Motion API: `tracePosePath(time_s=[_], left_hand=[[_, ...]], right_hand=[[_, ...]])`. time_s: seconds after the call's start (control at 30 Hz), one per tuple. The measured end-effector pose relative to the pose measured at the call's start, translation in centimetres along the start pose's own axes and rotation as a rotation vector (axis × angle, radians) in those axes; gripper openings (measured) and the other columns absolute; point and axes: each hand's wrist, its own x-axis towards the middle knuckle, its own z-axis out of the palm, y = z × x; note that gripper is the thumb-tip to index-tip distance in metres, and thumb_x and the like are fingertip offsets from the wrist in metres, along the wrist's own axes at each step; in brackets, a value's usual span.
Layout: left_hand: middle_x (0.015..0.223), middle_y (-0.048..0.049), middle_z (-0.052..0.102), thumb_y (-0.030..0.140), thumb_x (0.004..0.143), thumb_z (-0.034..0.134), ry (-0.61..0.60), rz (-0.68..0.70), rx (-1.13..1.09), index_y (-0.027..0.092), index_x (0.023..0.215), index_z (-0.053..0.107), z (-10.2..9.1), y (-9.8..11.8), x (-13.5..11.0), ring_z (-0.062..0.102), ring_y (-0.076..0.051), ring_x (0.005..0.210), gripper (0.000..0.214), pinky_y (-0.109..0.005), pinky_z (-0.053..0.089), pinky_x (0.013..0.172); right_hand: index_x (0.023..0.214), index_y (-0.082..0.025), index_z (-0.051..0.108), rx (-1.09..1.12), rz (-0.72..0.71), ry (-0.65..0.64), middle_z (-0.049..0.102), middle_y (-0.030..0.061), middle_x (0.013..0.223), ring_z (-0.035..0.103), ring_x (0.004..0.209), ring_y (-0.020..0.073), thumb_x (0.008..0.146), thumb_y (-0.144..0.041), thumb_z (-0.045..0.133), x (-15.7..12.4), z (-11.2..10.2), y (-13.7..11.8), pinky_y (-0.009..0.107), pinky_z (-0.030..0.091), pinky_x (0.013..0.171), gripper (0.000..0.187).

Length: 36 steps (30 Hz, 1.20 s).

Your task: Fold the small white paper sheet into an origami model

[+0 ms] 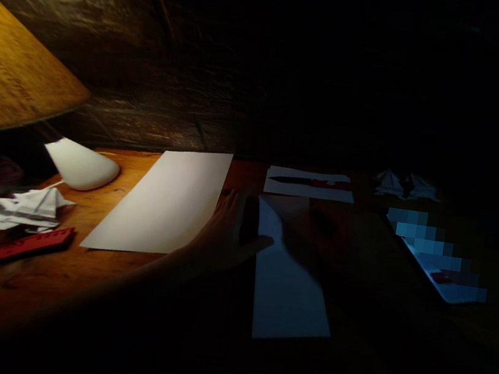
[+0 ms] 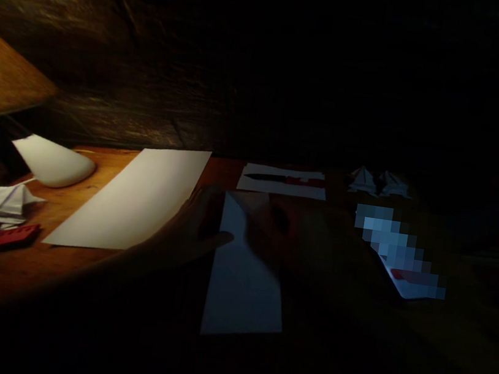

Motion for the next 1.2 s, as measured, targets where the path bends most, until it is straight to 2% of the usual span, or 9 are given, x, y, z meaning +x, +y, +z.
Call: tracePosePath(time_s=[0.07,0.17,0.3,0.4,0.53,0.8,0.97,1.03,1.2], left_hand=[[0.136,-0.0164,0.060,0.042,0.084,0.073,0.025,-0.072,-0.272,0.017,0.139,0.043,0.2,0.0,0.2,0.058,-0.033,0.127,0.068,-0.056,0.047,0.108],[0.120,-0.0112,0.071,0.035,0.085,0.069,-0.038,-0.210,-0.637,0.017,0.122,0.054,0.4,0.5,0.4,0.070,-0.027,0.110,0.044,-0.047,0.057,0.095],[0.103,-0.0082,0.076,0.029,0.078,0.073,-0.086,-0.341,-0.780,0.016,0.108,0.059,0.4,1.2,0.4,0.075,-0.025,0.094,0.035,-0.041,0.060,0.082],[0.101,-0.0072,0.076,0.027,0.076,0.074,-0.097,-0.358,-0.778,0.016,0.104,0.062,0.2,1.4,0.3,0.075,-0.024,0.092,0.032,-0.039,0.061,0.079],[0.100,-0.0071,0.076,0.027,0.075,0.073,-0.113,-0.349,-0.734,0.017,0.099,0.064,0.2,1.3,0.2,0.075,-0.023,0.089,0.027,-0.038,0.061,0.076],[0.085,-0.0037,0.072,0.027,0.075,0.072,-0.109,-0.312,-0.655,0.017,0.092,0.063,0.4,0.7,0.2,0.070,-0.020,0.077,0.022,-0.033,0.056,0.068],[0.066,0.0028,0.058,0.026,0.079,0.064,-0.103,-0.196,-0.344,0.017,0.077,0.059,0.0,0.7,0.3,0.052,-0.012,0.059,0.011,-0.024,0.040,0.055],[0.061,0.0046,0.050,0.025,0.079,0.063,-0.080,-0.144,-0.207,0.018,0.070,0.055,-0.1,0.7,0.3,0.046,-0.010,0.057,0.014,-0.023,0.034,0.054],[0.060,0.0047,0.052,0.023,0.079,0.065,-0.079,-0.110,-0.090,0.018,0.069,0.054,-0.3,0.7,0.4,0.047,-0.011,0.056,0.015,-0.024,0.032,0.055]], right_hand=[[0.095,-0.019,0.069,0.157,0.061,-0.002,0.075,0.0063,0.091,0.068,0.078,0.0206,0.093,-0.035,0.057,0.5,0.2,0.6,0.031,0.047,0.067,0.019],[0.103,-0.019,0.069,0.352,0.119,-0.064,0.077,0.0085,0.104,0.071,0.090,0.0225,0.090,-0.030,0.060,0.9,0.6,1.0,0.033,0.052,0.077,0.019],[0.115,-0.021,0.069,0.460,0.120,-0.149,0.077,0.0076,0.116,0.072,0.101,0.0226,0.090,-0.026,0.060,1.1,0.3,0.7,0.034,0.054,0.084,0.027],[0.110,-0.020,0.072,0.292,0.151,-0.110,0.078,0.0072,0.101,0.071,0.084,0.0217,0.089,-0.036,0.066,1.2,-0.4,0.6,0.031,0.052,0.070,0.027],[0.095,-0.019,0.074,0.184,0.166,-0.184,0.075,0.0040,0.083,0.065,0.069,0.0180,0.086,-0.041,0.068,1.6,-0.8,1.0,0.028,0.046,0.061,0.024],[0.086,-0.020,0.072,0.170,0.106,-0.208,0.073,0.0011,0.083,0.064,0.069,0.0156,0.087,-0.035,0.066,2.0,-0.9,1.9,0.028,0.045,0.064,0.017],[0.087,-0.021,0.072,0.267,0.095,-0.230,0.075,0.0004,0.085,0.066,0.073,0.0161,0.085,-0.031,0.067,2.0,-0.7,2.3,0.028,0.047,0.067,0.011],[0.090,-0.022,0.073,0.270,0.068,-0.226,0.076,0.0005,0.086,0.068,0.076,0.0169,0.085,-0.030,0.068,2.0,-0.3,2.9,0.028,0.048,0.069,0.011],[0.102,-0.023,0.072,0.255,-0.004,-0.171,0.077,0.0024,0.098,0.070,0.086,0.0201,0.084,-0.028,0.069,2.1,0.4,4.0,0.032,0.051,0.077,0.018]])
